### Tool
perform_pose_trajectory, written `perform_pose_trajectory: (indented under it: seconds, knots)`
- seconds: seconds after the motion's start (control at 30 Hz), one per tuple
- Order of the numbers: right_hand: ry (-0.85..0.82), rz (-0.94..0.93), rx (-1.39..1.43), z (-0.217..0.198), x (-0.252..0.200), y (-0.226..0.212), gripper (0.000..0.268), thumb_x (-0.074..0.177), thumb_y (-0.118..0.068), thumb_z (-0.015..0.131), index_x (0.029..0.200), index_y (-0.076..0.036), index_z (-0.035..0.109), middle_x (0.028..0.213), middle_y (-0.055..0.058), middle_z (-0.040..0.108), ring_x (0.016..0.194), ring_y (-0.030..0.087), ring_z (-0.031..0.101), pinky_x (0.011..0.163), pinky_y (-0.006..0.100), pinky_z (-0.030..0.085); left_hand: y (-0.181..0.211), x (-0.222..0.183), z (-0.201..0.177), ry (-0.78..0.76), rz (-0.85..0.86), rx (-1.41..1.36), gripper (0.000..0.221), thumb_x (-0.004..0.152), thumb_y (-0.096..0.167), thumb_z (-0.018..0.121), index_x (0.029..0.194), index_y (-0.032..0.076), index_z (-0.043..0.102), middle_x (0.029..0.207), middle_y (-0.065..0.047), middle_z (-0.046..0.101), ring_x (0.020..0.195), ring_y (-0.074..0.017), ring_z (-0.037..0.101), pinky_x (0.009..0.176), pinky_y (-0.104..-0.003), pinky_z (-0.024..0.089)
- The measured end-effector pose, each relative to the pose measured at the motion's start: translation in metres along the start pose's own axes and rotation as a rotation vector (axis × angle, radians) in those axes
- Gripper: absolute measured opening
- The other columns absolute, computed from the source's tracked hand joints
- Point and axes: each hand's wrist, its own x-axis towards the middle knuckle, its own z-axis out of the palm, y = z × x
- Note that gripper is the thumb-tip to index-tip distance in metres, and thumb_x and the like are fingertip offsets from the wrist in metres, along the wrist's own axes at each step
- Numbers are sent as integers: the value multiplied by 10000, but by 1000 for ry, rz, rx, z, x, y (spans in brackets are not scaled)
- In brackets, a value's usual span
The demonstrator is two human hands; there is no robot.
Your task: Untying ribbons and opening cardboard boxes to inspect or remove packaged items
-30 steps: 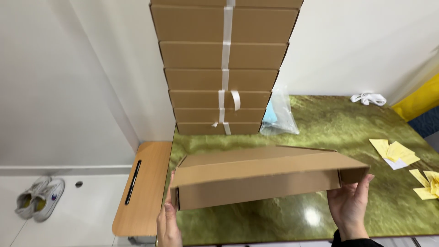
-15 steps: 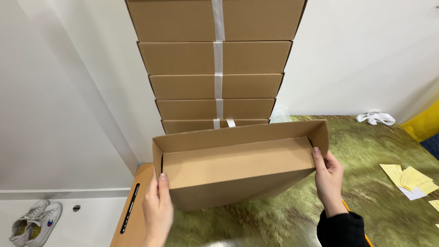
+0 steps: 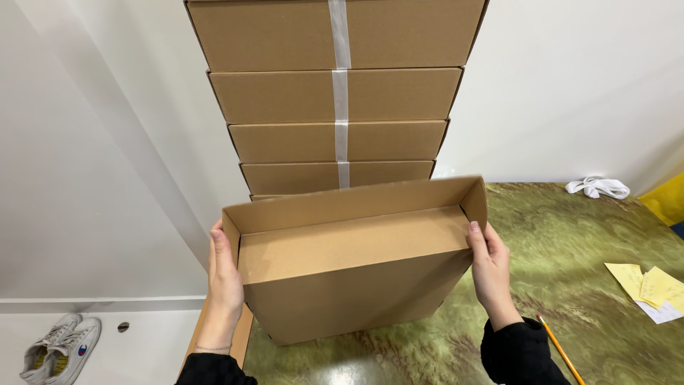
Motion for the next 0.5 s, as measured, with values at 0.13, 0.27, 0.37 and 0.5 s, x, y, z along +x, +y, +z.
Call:
perform_pose_trajectory:
  seconds: [0.13,0.27,0.37,0.5]
  knots:
    - [-77,150,265,13,-7,-49,670,1012,-425,416,1549,-25,437,1603,126,493,1469,201,468,1214,326,363,-12,7,-13,49,-229,112,832,953,645,227,1598,143,381,1682,-19,393,1580,-142,305,1283,-337,216]
    - [-80,34,232,11,-14,-37,588,1041,-578,313,1316,-128,574,1589,140,542,1478,230,486,1190,342,331,-43,-3,-32,-37,-103,-69,374,994,512,401,1001,220,634,1606,-73,548,1467,-190,487,1120,-353,324]
    - [-26,-86,112,14,-38,-35,426,1109,-355,394,1134,-65,706,1554,202,581,1510,263,502,1215,329,344,-59,-17,-50,-63,-156,-72,201,942,333,533,1063,208,632,1658,-90,483,1535,-163,407,1144,-341,265]
    - [77,55,193,4,-77,-35,447,1055,-161,505,1484,-50,565,1534,106,590,1338,134,559,1073,252,473,-57,-47,-72,-83,-117,-169,660,937,177,537,1573,129,366,1631,-76,451,1497,-186,432,1205,-360,371]
